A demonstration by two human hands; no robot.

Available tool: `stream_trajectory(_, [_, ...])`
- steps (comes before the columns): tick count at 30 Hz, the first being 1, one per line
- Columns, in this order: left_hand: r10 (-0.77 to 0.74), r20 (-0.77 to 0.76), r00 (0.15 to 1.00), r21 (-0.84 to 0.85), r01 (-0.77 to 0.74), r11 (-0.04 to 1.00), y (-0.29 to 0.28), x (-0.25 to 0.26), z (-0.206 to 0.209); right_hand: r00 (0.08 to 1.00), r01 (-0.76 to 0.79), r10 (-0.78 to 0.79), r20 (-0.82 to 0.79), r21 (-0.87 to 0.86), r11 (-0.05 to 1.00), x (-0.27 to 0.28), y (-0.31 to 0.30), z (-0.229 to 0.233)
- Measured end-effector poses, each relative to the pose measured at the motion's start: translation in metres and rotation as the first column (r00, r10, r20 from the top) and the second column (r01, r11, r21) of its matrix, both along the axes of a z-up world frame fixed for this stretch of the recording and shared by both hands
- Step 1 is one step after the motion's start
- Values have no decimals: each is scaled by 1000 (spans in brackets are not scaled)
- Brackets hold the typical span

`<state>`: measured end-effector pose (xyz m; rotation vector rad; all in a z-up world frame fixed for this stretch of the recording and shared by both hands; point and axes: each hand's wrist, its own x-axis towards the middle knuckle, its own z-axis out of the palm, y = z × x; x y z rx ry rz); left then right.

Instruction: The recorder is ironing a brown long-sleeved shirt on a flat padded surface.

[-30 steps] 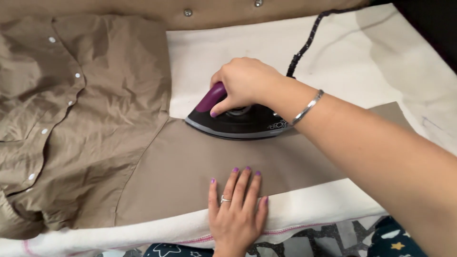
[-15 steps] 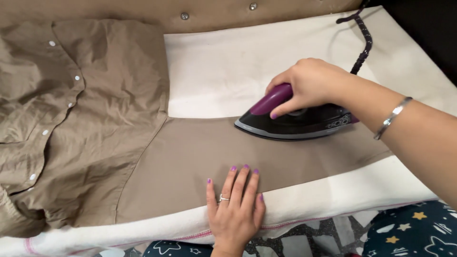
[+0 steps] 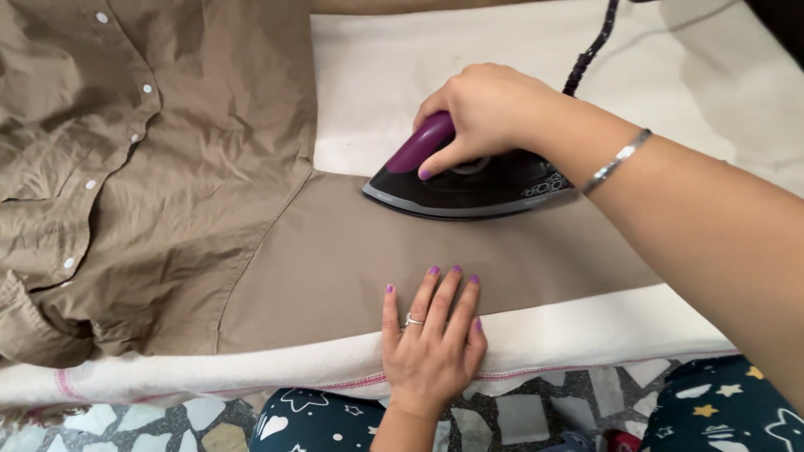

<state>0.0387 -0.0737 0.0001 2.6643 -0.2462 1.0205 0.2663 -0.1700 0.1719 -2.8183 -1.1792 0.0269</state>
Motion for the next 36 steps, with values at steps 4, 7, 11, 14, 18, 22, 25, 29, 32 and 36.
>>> stream_trajectory(4, [-11,4,1000,9,11,1000,2,1,-2,994,8,-8,-109,5,1000,4,-14,1])
stream_trajectory(7, [-15,13,1000,24,14,1000,1,1,-4,987,37,-41,-156,-25,999,2,-47,1])
stream_trajectory(11, [5,6,1000,45,-5,999,0,1,-3,974,116,-128,-186,-72,991,-13,-103,9])
stream_trajectory(14, [14,16,1000,58,-15,998,1,1,-2,948,215,-239,-211,-132,968,-27,-144,15])
stream_trajectory(18, [21,38,999,50,-23,998,-9,3,6,911,291,-318,-264,-137,947,-43,-179,19])
stream_trajectory(22, [-14,-28,1000,-9,13,1000,-31,19,25,921,236,-278,-272,-178,955,-64,-186,23])
stream_trajectory(25, [-80,-133,988,-59,73,996,-52,38,34,899,226,-301,-319,-252,941,-82,-187,25])
stream_trajectory(29, [-48,-226,973,-14,46,999,-65,57,28,950,179,-227,-215,-220,959,-87,-200,9])
stream_trajectory(32, [-50,-284,957,5,54,999,-65,54,27,945,236,-271,-183,-190,953,-76,-192,6])
stream_trajectory(36, [-57,-273,960,-6,58,998,-65,55,25,938,329,-345,-47,-203,922,-49,-171,9])
